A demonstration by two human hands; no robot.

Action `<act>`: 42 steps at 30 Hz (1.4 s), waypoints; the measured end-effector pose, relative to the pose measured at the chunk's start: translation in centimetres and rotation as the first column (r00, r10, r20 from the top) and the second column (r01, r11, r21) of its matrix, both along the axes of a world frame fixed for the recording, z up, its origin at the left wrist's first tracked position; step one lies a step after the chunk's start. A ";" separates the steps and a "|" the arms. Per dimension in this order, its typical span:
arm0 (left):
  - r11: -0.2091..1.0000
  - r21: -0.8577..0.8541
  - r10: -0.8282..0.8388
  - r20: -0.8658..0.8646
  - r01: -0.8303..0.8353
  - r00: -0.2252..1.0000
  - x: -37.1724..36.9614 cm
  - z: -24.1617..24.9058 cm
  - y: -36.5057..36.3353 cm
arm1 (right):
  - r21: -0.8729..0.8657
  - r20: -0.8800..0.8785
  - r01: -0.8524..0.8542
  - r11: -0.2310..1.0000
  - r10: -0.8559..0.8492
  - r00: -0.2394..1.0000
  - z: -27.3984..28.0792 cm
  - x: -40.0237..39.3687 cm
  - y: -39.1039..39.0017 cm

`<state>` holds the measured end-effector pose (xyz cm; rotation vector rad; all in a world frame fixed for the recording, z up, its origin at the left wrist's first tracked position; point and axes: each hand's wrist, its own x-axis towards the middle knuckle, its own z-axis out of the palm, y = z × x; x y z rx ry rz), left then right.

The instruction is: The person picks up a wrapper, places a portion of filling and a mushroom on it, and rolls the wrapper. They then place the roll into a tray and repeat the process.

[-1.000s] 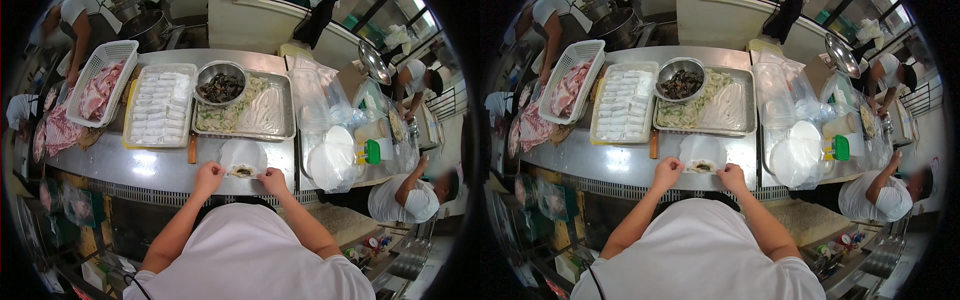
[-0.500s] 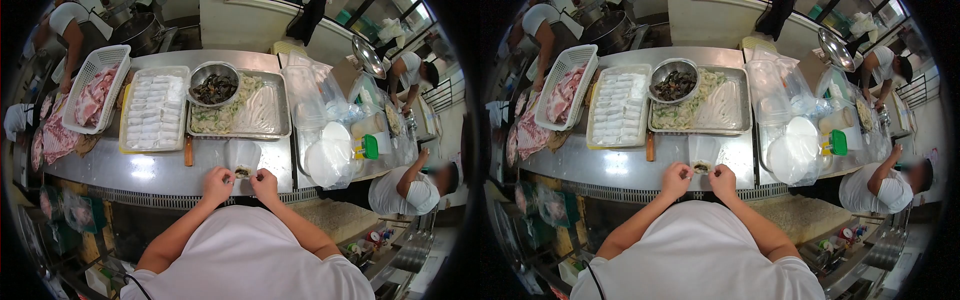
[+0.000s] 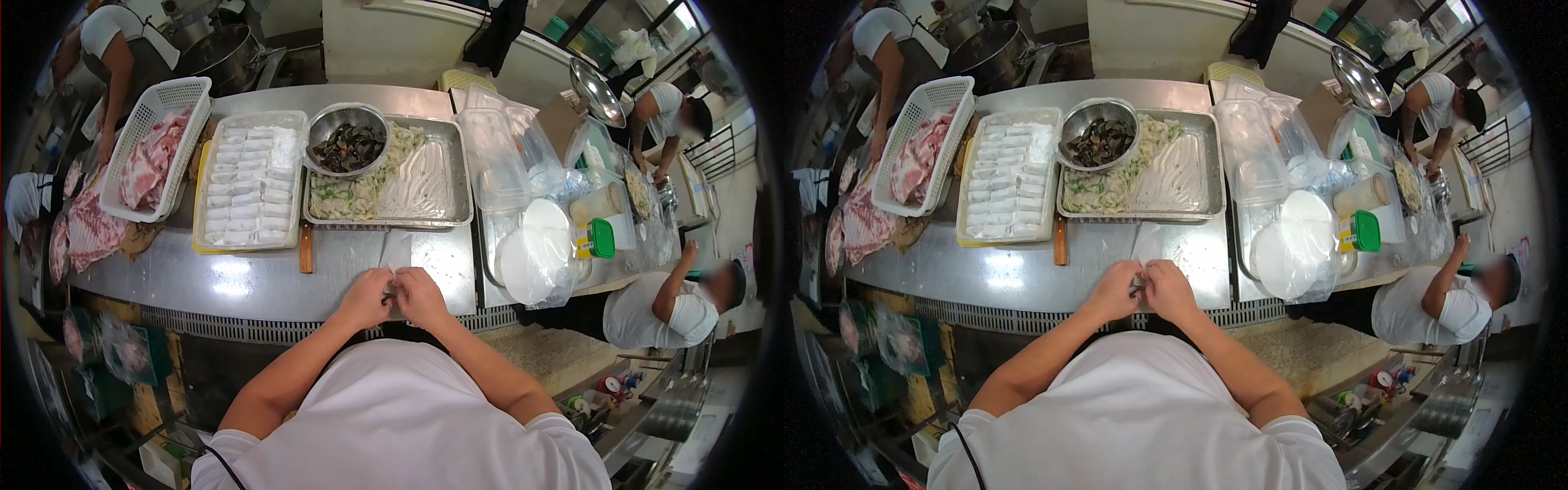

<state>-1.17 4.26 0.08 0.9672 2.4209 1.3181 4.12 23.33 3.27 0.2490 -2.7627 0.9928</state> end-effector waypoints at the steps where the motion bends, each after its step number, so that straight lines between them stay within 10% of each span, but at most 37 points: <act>1: 0.999 0.024 0.029 0.093 -0.031 0.995 0.0 -0.2 -0.1 | 0.038 0.019 -0.042 0.998 0.042 0.999 -0.3 -0.3 0.1; 19: 0.933 -0.237 -0.311 -0.155 0.270 0.938 2.3 0.5 -4.8 | 0.248 0.241 -0.320 0.914 0.261 0.935 1.1 4.2 1.8; 42: 0.998 0.041 -0.036 -0.384 0.056 0.922 3.6 -1.4 -4.2 | 0.254 -0.070 -0.167 0.953 0.190 0.979 -1.9 5.4 0.0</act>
